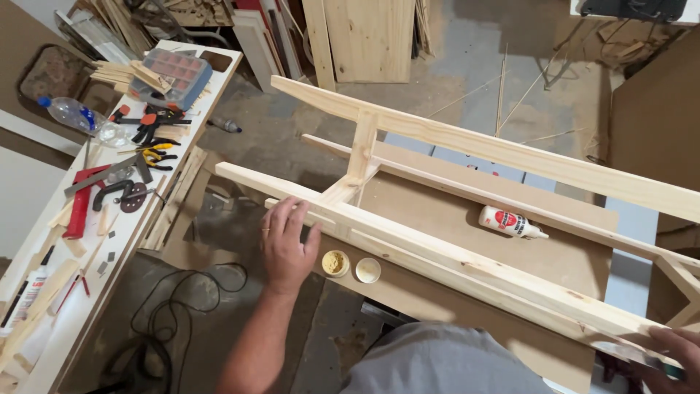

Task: Applying wood filler to small holes and joints on a wooden frame

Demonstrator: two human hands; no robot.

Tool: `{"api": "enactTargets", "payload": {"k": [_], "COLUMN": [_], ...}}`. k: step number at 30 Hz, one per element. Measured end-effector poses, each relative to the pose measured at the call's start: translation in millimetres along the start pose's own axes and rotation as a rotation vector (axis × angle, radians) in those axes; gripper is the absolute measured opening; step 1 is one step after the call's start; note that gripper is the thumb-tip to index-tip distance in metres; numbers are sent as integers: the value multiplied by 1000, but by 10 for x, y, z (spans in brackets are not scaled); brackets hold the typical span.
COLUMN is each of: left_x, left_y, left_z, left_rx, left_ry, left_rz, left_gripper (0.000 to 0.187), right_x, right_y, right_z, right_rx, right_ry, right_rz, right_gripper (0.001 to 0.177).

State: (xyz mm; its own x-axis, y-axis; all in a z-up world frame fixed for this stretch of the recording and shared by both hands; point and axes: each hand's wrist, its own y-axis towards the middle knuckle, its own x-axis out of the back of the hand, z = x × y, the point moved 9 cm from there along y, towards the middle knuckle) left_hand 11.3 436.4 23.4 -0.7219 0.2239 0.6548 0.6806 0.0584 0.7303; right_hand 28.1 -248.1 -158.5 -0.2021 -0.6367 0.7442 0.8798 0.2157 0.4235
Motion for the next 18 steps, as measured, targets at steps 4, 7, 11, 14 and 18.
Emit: {"api": "enactTargets", "payload": {"k": [4, 7, 11, 14, 18], "left_x": [-67, -122, -81, -51, -27], "left_y": [11, 63, 165, 247, 452], "left_z": [267, 387, 398, 415, 385], "left_rx": [-24, -70, -149, -174, -208], "left_ry": [119, 160, 217, 204, 143], "left_rz": [16, 53, 23, 19, 8], "left_gripper": [27, 23, 22, 21, 23], "right_x": [267, 338, 391, 404, 521], "right_y": [499, 686, 858, 972, 1258], "right_z": [1199, 1590, 1927, 1984, 2003], "right_rx": [-38, -42, 13, 58, -25], "right_ry": [-155, -573, -874, -876, -956], "right_rz": [-76, 149, 89, 88, 140], "right_gripper": [52, 60, 39, 36, 23]}}
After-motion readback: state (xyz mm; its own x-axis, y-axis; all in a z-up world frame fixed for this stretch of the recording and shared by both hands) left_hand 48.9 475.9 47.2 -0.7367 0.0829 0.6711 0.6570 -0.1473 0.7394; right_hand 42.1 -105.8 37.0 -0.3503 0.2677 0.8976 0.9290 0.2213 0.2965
